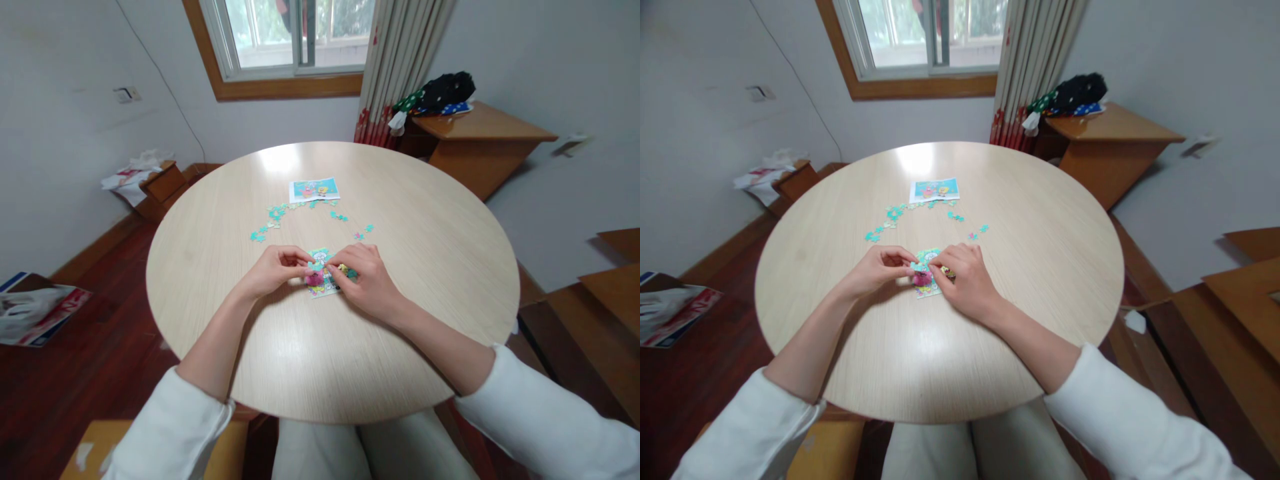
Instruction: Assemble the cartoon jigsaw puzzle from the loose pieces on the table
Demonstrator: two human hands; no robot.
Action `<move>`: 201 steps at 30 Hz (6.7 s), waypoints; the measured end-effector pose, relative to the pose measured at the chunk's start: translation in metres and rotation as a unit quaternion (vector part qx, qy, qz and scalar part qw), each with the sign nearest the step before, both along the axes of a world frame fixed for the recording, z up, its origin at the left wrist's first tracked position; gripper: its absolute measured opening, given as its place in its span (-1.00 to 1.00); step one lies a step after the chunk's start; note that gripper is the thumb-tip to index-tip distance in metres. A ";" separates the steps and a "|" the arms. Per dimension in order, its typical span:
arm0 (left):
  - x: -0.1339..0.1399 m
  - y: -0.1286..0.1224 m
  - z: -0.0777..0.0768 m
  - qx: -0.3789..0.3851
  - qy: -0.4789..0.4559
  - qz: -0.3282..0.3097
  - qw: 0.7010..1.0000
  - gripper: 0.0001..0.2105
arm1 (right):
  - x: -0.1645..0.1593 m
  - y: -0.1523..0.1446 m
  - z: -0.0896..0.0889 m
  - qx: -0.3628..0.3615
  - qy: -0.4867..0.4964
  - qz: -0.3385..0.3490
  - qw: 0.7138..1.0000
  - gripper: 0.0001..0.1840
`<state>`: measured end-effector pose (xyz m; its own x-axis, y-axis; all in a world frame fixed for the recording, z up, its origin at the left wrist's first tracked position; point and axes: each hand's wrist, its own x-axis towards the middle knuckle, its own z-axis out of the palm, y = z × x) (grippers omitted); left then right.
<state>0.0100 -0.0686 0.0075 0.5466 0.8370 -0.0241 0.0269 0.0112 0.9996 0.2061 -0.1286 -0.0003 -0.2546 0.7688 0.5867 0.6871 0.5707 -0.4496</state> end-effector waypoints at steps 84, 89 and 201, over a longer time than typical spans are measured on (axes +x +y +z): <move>-0.013 0.022 -0.023 0.218 0.260 0.217 0.916 -0.88 | 0.057 0.042 -0.015 -0.032 -0.029 -0.203 0.978 -0.75; -0.012 0.021 -0.022 0.228 0.311 0.209 0.899 -0.87 | 0.072 0.060 -0.027 -0.072 -0.041 -0.235 0.968 -0.66; -0.034 0.081 -0.016 0.172 0.459 0.372 0.788 -0.74 | 0.046 0.110 -0.021 -0.100 -0.026 -0.043 0.994 -0.82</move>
